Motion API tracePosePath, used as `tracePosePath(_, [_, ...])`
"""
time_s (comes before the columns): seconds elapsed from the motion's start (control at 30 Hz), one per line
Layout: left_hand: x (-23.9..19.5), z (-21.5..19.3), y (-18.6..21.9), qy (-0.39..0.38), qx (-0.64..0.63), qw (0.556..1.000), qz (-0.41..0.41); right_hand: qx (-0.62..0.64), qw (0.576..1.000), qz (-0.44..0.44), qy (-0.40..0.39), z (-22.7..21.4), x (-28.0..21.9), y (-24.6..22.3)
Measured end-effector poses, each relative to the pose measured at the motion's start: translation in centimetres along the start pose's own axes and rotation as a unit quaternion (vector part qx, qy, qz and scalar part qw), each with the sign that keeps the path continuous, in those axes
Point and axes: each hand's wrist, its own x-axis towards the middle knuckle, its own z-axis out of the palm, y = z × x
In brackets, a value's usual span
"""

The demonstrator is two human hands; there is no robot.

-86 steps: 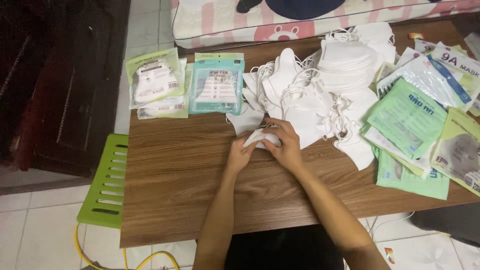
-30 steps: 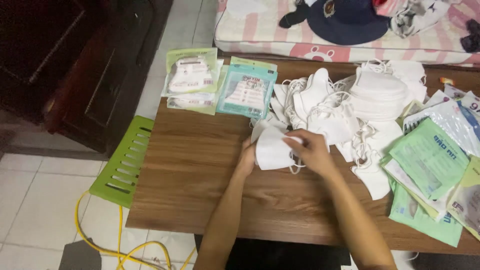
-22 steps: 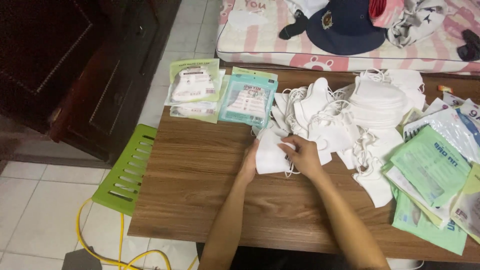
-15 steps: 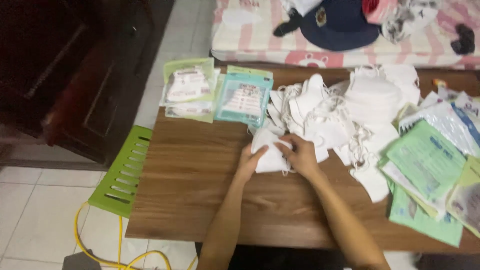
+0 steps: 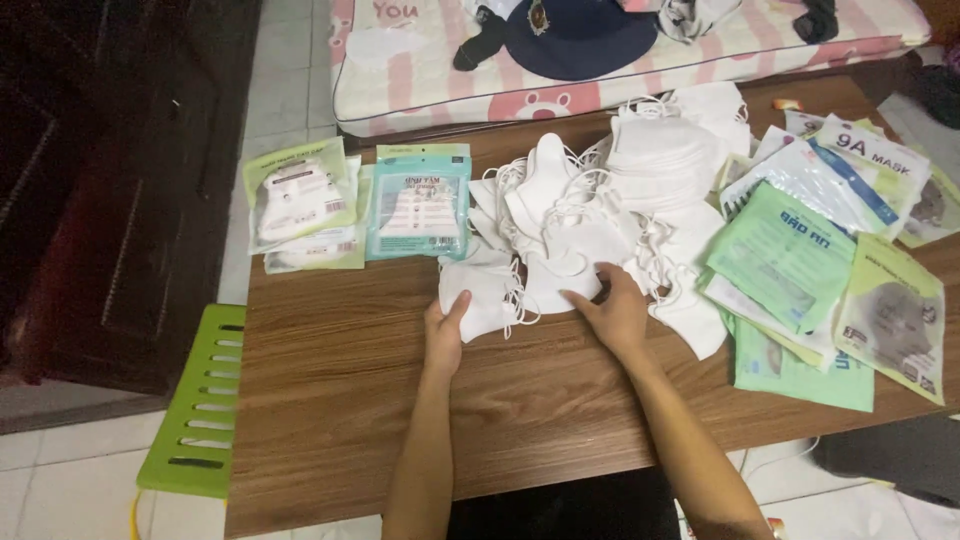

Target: Sorting and stacking white face masks on a wooden table in a factory setting.

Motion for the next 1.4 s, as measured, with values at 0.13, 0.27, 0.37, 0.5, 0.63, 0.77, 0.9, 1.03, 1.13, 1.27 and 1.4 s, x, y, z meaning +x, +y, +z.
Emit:
tracePosePath(0.13, [-0.2, 0.4, 0.6, 0.010, 0.001, 1.000, -0.009, 0.011, 0.999, 0.014, 0.029, 2.5, 1.4, 3.7])
tracePosePath(0.27, [0.2, 0.2, 0.1, 0.014, -0.002, 1.000, -0.017, 0.108, 0.993, 0.002, 0.053, 2.9, 1.2, 6.1])
tracePosePath(0.37, [0.5, 0.2, -0.5, 0.025, -0.024, 0.999, -0.017, 0.218, 0.975, -0.003, 0.051, 2.2, 0.8, 6.9])
tracePosePath(0.5, [-0.2, 0.6, 0.6, 0.022, -0.023, 0.999, -0.006, 0.480, 0.876, 0.026, 0.045, 1.9, 0.5, 7.4])
tracePosePath(0.63, [0.0, 0.3, -0.3, 0.027, -0.022, 0.999, 0.015, 0.615, 0.783, 0.090, 0.024, 4.6, 1.9, 12.6])
tracePosePath(0.77, [0.9, -0.4, -2.6, 0.004, -0.011, 0.999, 0.046, 0.615, 0.782, 0.100, -0.003, 3.4, -0.1, 8.0])
tracePosePath(0.9, [1.4, -0.6, -3.5, -0.012, 0.026, 0.997, 0.075, 0.593, 0.797, 0.111, -0.005, 2.6, -1.5, 3.7])
tracePosePath(1.03, [1.5, -0.6, -3.2, -0.020, 0.038, 0.996, 0.073, 0.589, 0.801, 0.111, 0.000, 2.6, -1.8, 3.1])
tracePosePath(1.13, [1.0, -0.4, -2.3, -0.022, 0.041, 0.996, 0.073, 0.585, 0.804, 0.108, 0.006, 3.0, -1.8, 3.6])
tracePosePath(1.27, [0.7, -0.2, -1.7, -0.026, 0.045, 0.996, 0.077, 0.574, 0.813, 0.095, -0.002, 2.9, -2.0, 3.0])
tracePosePath(1.4, [0.5, -0.2, -1.3, -0.030, 0.047, 0.996, 0.069, 0.570, 0.816, 0.100, -0.005, 3.3, -1.8, 3.9])
